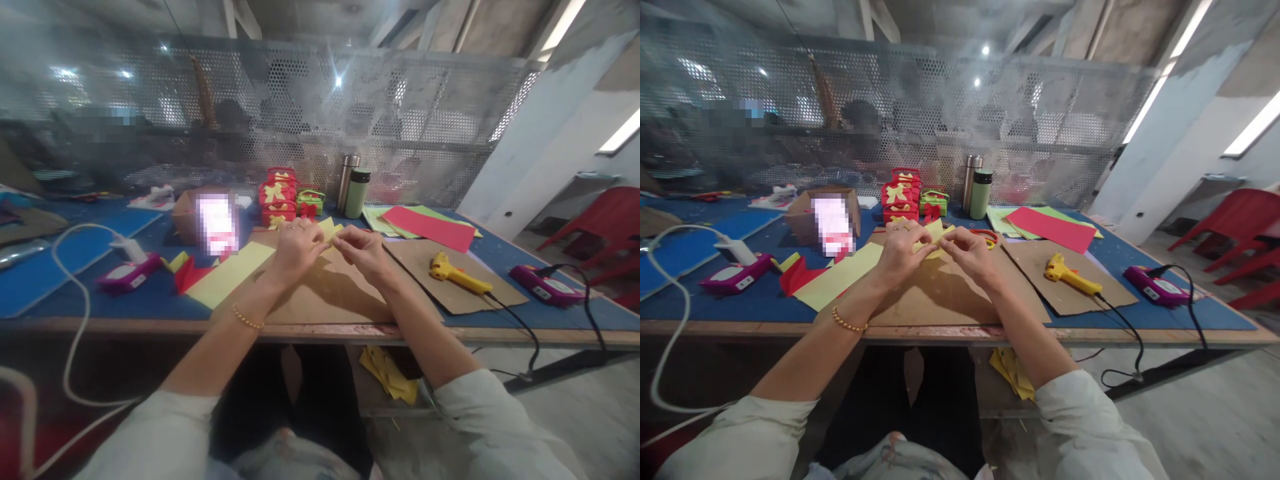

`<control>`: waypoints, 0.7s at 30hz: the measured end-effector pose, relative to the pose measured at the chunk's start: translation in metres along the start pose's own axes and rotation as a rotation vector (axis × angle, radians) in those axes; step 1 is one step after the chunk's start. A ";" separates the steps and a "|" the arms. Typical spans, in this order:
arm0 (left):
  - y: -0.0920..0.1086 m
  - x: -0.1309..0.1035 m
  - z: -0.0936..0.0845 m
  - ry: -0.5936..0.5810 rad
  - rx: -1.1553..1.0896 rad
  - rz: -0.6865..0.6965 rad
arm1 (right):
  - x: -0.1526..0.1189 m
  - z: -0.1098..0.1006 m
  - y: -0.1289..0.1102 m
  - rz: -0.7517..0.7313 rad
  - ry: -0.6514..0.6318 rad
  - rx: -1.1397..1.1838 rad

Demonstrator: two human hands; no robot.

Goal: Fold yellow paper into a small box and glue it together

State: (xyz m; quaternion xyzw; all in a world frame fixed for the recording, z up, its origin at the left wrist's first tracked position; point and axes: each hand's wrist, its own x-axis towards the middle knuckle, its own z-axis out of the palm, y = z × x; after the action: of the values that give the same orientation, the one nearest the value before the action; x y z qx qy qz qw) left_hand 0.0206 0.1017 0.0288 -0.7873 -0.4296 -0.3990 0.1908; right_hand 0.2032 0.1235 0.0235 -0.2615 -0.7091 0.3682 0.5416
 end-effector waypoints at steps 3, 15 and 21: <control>-0.003 0.000 0.002 0.003 -0.004 -0.005 | 0.000 -0.003 -0.001 -0.047 0.007 -0.061; 0.000 0.000 0.005 0.005 0.124 0.162 | 0.001 -0.003 0.005 0.055 0.083 -0.090; 0.002 -0.001 0.004 0.011 0.113 0.146 | 0.004 -0.001 0.005 0.095 0.133 -0.034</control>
State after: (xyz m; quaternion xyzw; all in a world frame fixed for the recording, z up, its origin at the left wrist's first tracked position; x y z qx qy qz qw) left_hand 0.0244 0.1028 0.0258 -0.8024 -0.3918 -0.3633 0.2658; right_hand 0.2027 0.1298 0.0213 -0.3279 -0.6647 0.3630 0.5647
